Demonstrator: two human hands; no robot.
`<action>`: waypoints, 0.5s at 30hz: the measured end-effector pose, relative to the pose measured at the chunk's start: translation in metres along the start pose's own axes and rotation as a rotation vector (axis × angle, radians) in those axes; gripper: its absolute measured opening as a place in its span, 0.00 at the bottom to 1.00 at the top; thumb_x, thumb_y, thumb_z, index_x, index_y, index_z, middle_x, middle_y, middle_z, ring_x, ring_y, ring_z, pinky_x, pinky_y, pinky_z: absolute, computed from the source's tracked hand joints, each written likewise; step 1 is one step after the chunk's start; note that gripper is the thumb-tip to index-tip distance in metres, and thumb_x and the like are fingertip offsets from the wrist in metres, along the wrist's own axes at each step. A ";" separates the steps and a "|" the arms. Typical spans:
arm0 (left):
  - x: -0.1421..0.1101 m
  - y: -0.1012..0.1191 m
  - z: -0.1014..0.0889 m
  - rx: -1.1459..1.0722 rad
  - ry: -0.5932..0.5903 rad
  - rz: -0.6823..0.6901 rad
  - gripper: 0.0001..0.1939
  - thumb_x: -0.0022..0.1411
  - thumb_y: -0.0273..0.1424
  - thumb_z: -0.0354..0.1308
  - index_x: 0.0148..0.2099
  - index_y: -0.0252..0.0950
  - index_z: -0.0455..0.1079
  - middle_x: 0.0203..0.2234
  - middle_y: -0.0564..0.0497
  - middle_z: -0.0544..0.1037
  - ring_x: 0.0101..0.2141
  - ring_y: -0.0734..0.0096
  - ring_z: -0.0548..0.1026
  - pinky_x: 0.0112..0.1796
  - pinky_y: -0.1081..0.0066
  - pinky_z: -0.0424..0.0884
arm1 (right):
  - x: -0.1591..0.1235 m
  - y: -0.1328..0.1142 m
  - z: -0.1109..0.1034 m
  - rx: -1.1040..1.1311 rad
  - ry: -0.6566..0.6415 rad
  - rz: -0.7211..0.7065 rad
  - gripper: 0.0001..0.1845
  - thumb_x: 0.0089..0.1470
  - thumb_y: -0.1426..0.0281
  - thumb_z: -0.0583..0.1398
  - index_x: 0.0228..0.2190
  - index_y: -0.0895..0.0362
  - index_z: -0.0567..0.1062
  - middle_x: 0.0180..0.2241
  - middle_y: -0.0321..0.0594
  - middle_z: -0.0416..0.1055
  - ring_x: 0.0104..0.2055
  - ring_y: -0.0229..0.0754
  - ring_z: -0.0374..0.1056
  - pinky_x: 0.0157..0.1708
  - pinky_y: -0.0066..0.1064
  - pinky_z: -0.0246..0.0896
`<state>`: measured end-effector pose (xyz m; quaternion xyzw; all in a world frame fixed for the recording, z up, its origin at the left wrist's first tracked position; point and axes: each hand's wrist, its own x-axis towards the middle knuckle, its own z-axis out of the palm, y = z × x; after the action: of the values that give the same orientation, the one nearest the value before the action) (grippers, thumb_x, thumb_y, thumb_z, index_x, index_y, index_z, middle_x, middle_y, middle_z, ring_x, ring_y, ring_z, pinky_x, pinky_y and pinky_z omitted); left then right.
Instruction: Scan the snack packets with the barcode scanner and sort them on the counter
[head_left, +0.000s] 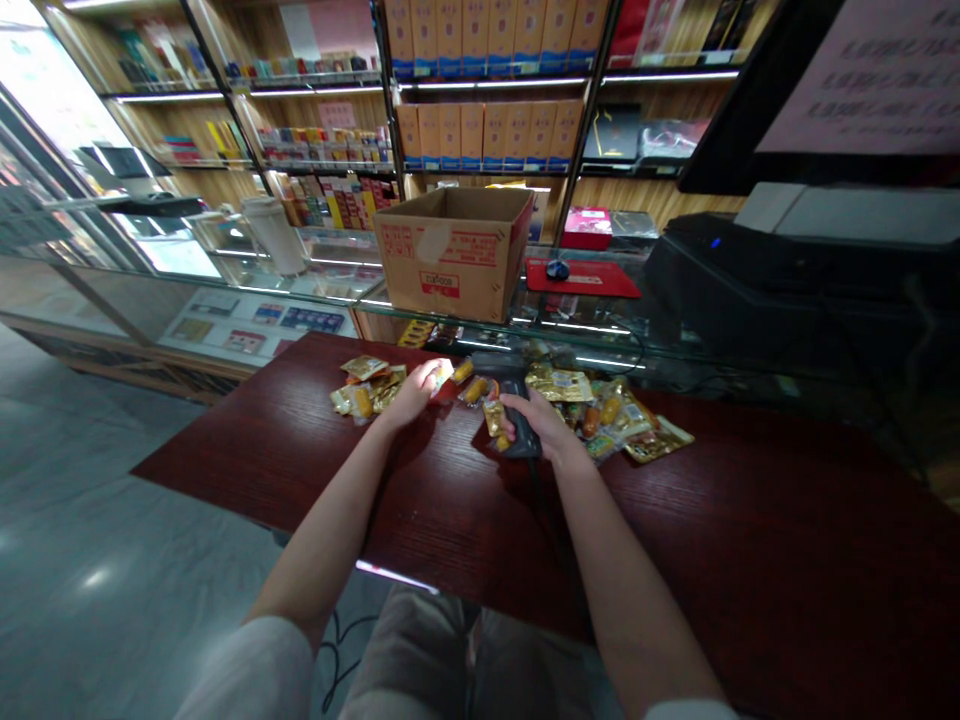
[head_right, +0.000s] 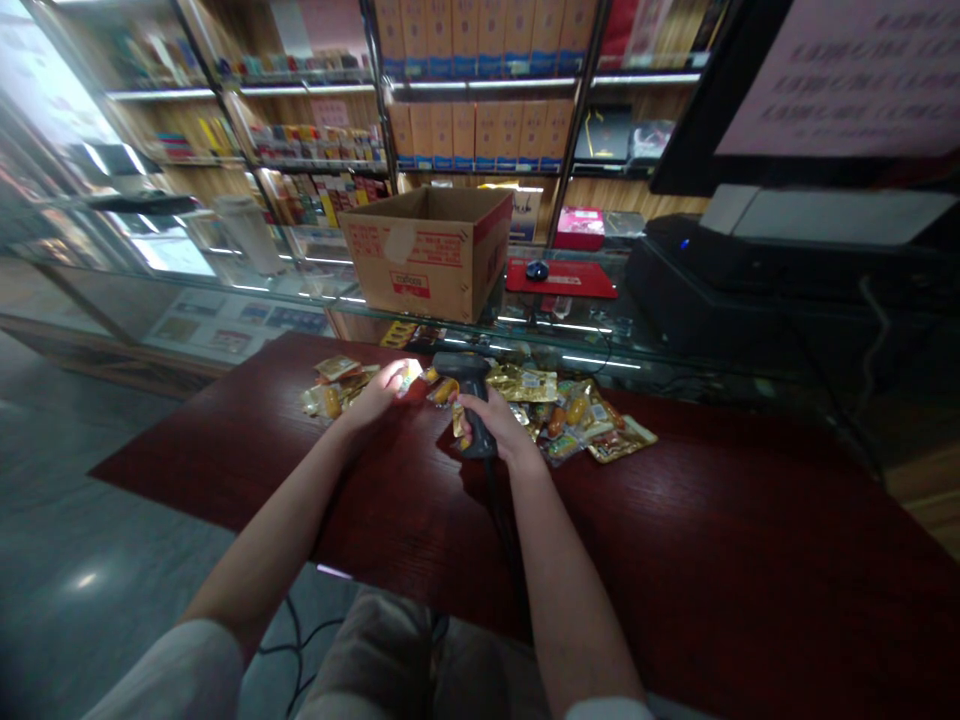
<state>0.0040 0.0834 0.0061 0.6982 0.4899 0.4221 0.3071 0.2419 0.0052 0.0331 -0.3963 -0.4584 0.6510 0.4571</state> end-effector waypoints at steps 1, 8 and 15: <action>0.000 -0.001 -0.002 0.137 0.032 0.023 0.18 0.64 0.27 0.52 0.53 0.35 0.76 0.44 0.42 0.77 0.46 0.56 0.74 0.51 0.59 0.70 | -0.001 -0.002 -0.002 0.004 0.011 0.001 0.23 0.44 0.57 0.69 0.37 0.56 0.70 0.15 0.26 0.65 0.15 0.33 0.58 0.15 0.25 0.56; -0.014 -0.010 -0.023 0.890 0.268 -0.134 0.19 0.66 0.26 0.49 0.50 0.35 0.79 0.51 0.30 0.72 0.54 0.36 0.68 0.54 0.40 0.60 | -0.009 -0.013 -0.039 -0.062 0.182 0.027 0.19 0.44 0.62 0.68 0.37 0.54 0.70 0.16 0.27 0.66 0.16 0.34 0.59 0.15 0.24 0.56; -0.014 -0.015 -0.013 0.957 0.321 -0.060 0.22 0.66 0.29 0.49 0.58 0.23 0.71 0.57 0.25 0.69 0.59 0.33 0.64 0.59 0.39 0.54 | -0.013 -0.013 -0.071 -0.062 0.249 0.126 0.13 0.47 0.64 0.67 0.34 0.56 0.74 0.14 0.29 0.65 0.15 0.32 0.58 0.15 0.23 0.57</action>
<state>-0.0161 0.0754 -0.0048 0.6726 0.6895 0.2433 -0.1144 0.3149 0.0111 0.0278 -0.5162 -0.3921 0.6098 0.4561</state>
